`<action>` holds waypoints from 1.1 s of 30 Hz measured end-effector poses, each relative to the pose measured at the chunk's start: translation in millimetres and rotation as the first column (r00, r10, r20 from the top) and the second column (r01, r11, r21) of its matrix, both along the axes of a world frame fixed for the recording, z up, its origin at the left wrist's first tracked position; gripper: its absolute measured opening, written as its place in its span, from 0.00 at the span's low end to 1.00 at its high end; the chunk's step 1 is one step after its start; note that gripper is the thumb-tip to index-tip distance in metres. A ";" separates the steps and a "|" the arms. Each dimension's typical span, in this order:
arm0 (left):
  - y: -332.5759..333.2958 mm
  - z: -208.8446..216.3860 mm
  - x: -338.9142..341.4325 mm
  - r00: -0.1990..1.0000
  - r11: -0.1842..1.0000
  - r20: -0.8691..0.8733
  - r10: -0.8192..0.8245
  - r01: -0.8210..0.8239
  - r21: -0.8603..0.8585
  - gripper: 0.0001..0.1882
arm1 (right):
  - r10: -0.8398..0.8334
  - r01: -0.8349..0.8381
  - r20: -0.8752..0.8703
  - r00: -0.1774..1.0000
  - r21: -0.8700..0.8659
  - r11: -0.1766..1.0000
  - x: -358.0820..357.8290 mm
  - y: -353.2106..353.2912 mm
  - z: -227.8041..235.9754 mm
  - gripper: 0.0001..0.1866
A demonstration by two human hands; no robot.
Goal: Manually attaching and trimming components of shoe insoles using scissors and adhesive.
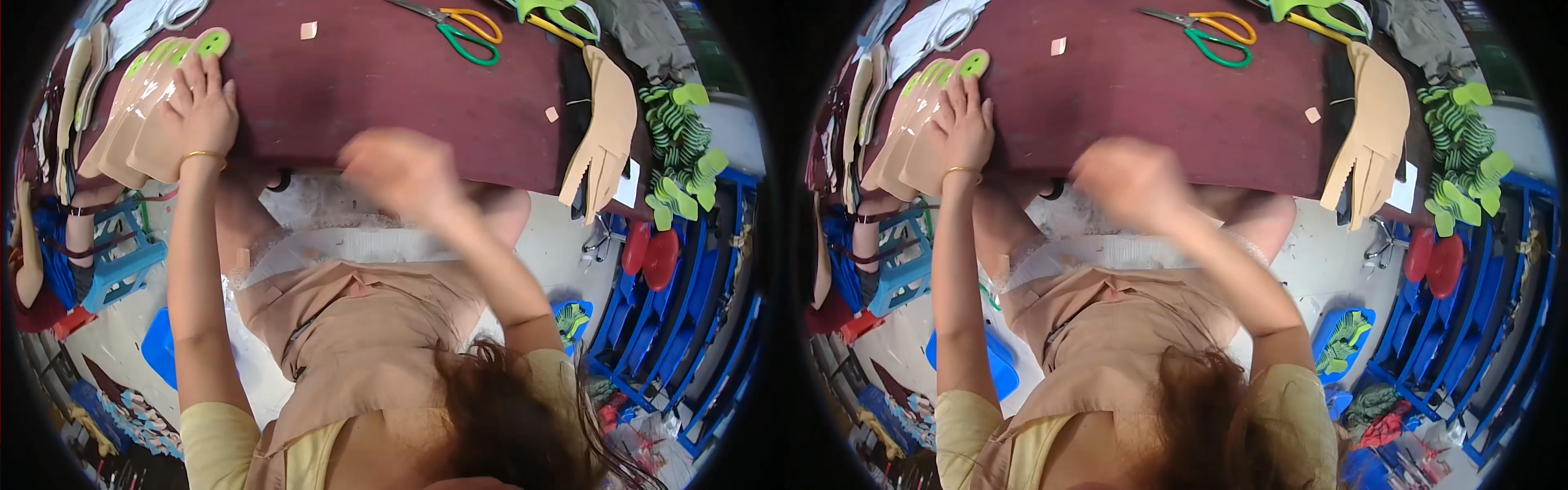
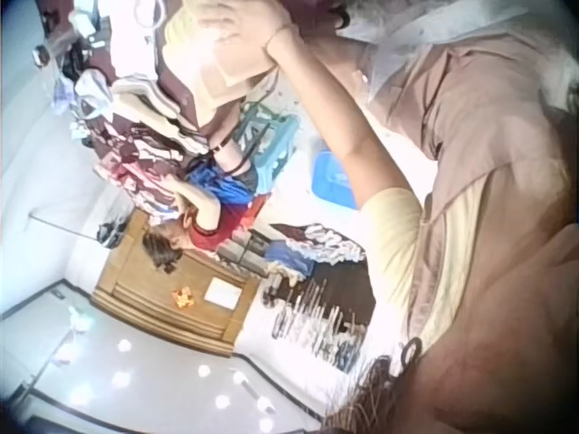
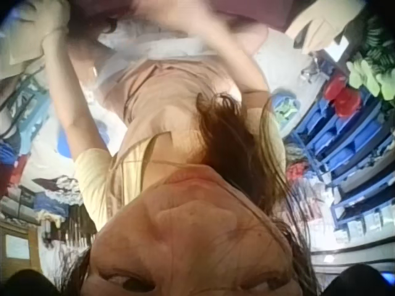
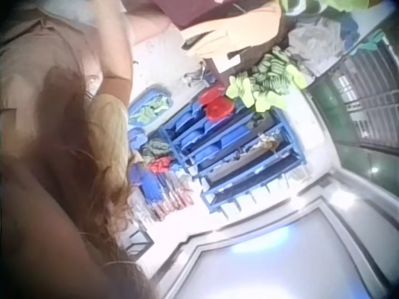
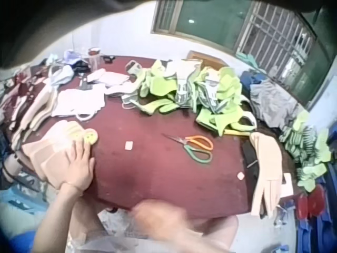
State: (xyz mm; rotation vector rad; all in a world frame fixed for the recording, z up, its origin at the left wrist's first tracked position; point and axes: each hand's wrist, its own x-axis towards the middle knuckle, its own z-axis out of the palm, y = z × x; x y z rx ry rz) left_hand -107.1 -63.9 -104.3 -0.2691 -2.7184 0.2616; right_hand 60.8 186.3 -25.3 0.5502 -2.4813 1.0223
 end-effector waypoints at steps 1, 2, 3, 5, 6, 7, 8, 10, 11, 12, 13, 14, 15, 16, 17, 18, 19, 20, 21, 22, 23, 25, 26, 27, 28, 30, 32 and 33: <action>-4.2 1.0 -19.4 0.998 0.999 0.040 0.042 -0.042 0.002 0.30 | -0.256 0.264 0.087 0.963 -0.097 0.960 -11.0 40.3 4.4 0.06; -11.7 5.3 -31.7 0.991 0.995 0.089 0.096 -0.096 -0.003 0.31 | -0.500 0.521 0.170 0.849 -0.106 0.847 -19.6 82.4 18.1 0.07; -21.5 8.5 -41.5 0.979 0.989 0.138 0.148 -0.148 -0.012 0.32 | -0.650 0.651 -0.051 0.758 -0.002 0.759 -29.2 138.2 16.4 0.08; -41.9 11.9 -69.6 0.980 0.983 0.117 0.164 -0.172 0.066 0.32 | -0.754 0.823 -0.376 0.538 0.425 0.376 -35.5 235.8 23.7 0.16; -47.0 15.4 -75.3 0.980 0.975 0.108 0.168 -0.181 0.131 0.31 | -0.801 0.851 -0.424 0.423 0.490 0.190 -33.7 269.4 19.2 0.20; -42.8 16.8 -74.8 0.999 0.968 0.020 0.041 -0.045 0.249 0.30 | -0.905 0.812 -0.233 0.355 0.556 0.176 -30.0 296.7 20.6 0.21; -37.3 18.1 -65.3 0.994 0.932 -0.078 -0.079 0.101 0.347 0.28 | -0.933 0.772 0.045 0.357 0.547 0.322 -22.9 330.1 19.5 0.21; -21.5 19.8 -40.9 0.950 0.770 -0.174 -0.261 0.313 0.556 0.21 | -0.863 0.773 0.265 0.430 0.386 0.504 -3.1 356.0 20.7 0.21; -10.2 26.0 -23.4 0.931 0.723 -0.191 -0.312 0.363 0.588 0.20 | -0.859 0.767 0.243 0.451 0.388 0.512 0.8 360.0 17.3 0.21; 0.1 32.2 -6.1 0.909 0.670 -0.209 -0.362 0.409 0.619 0.18 | -0.855 0.761 0.221 0.470 0.389 0.519 5.1 361.4 14.3 0.21; 7.7 33.8 6.7 0.905 0.662 -0.203 -0.374 0.414 0.625 0.17 | -0.849 0.758 0.193 0.491 0.386 0.526 5.9 360.7 13.8 0.21; 10.0 35.8 20.5 0.906 0.669 -0.195 -0.375 0.411 0.619 0.16 | -0.852 0.746 0.072 0.519 0.448 0.493 0.4 346.7 8.1 0.20; 12.7 34.6 28.7 0.912 0.666 -0.166 -0.376 0.390 0.635 0.16 | -0.841 0.740 -0.061 0.538 0.511 0.437 -1.5 324.1 8.8 0.20; 17.7 33.7 37.2 0.914 0.635 -0.158 -0.373 0.376 0.675 0.15 | -0.810 0.738 -0.191 0.554 0.564 0.371 -1.2 310.1 9.1 0.20; 22.7 32.4 42.2 0.912 0.608 -0.148 -0.383 0.370 0.702 0.14 | -0.834 0.755 -0.210 0.510 0.573 0.317 3.1 309.7 10.5 0.20; 26.8 31.8 46.2 0.908 0.582 -0.139 -0.394 0.364 0.727 0.14 | -0.860 0.771 -0.148 0.488 0.535 0.345 8.5 310.1 14.1 0.21; 30.2 32.1 49.7 0.904 0.555 -0.157 -0.397 0.373 0.744 0.12 | -0.881 0.787 -0.083 0.466 0.495 0.369 14.3 311.5 19.4 0.21; 35.8 31.2 51.3 0.902 0.515 -0.159 -0.401 0.366 0.775 0.12 | -0.899 0.805 -0.023 0.437 0.455 0.380 22.2 314.6 27.0 0.21; 41.4 29.4 53.6 0.900 0.475 -0.162 -0.405 0.358 0.804 0.12 | -0.889 0.850 0.191 0.416 0.265 0.454 29.7 318.5 32.7 0.19; 47.9 27.9 56.4 0.898 0.433 -0.164 -0.409 0.349 0.831 0.11 | -0.890 0.841 0.131 0.437 0.292 0.456 33.0 324.6 31.9 0.18; 59.8 27.4 59.9 0.885 0.425 -0.160 -0.437 0.360 0.830 0.11 | -0.888 0.834 0.069 0.454 0.318 0.451 37.8 332.8 27.1 0.16; 79.4 30.3 73.0 0.850 0.390 -0.155 -0.503 0.383 0.838 0.11 | -0.833 0.778 -0.089 0.545 0.424 0.464 27.8 324.1 22.4 0.12; 91.0 30.0 78.2 0.826 0.362 -0.148 -0.544 0.391 0.846 0.11 | -0.796 0.735 -0.130 0.591 0.494 0.465 21.5 317.4 21.0 0.10; 101.6 29.5 84.5 0.805 0.325 -0.140 -0.576 0.383 0.865 0.11 | -0.779 0.687 -0.123 0.615 0.569 0.452 18.0 315.5 18.8 0.09; 110.5 28.9 90.9 0.783 0.288 -0.134 -0.607 0.374 0.881 0.11 | -0.762 0.634 -0.115 0.638 0.640 0.435 15.8 314.3 17.7 0.08; 117.6 25.9 99.2 0.766 0.296 -0.115 -0.633 0.377 0.878 0.11 | -0.803 0.727 -0.196 0.563 0.580 0.368 16.6 314.7 22.9 0.08; 121.9 26.6 100.6 0.745 0.223 -0.067 -0.663 0.282 0.933 0.11 | -0.854 0.856 -0.276 0.440 0.415 0.307 36.6 315.6 42.3 0.09; 122.8 27.6 100.6 0.750 0.187 -0.034 -0.661 0.208 0.960 0.10 | -0.864 0.884 -0.234 0.446 0.265 0.385 47.4 318.8 49.0 0.08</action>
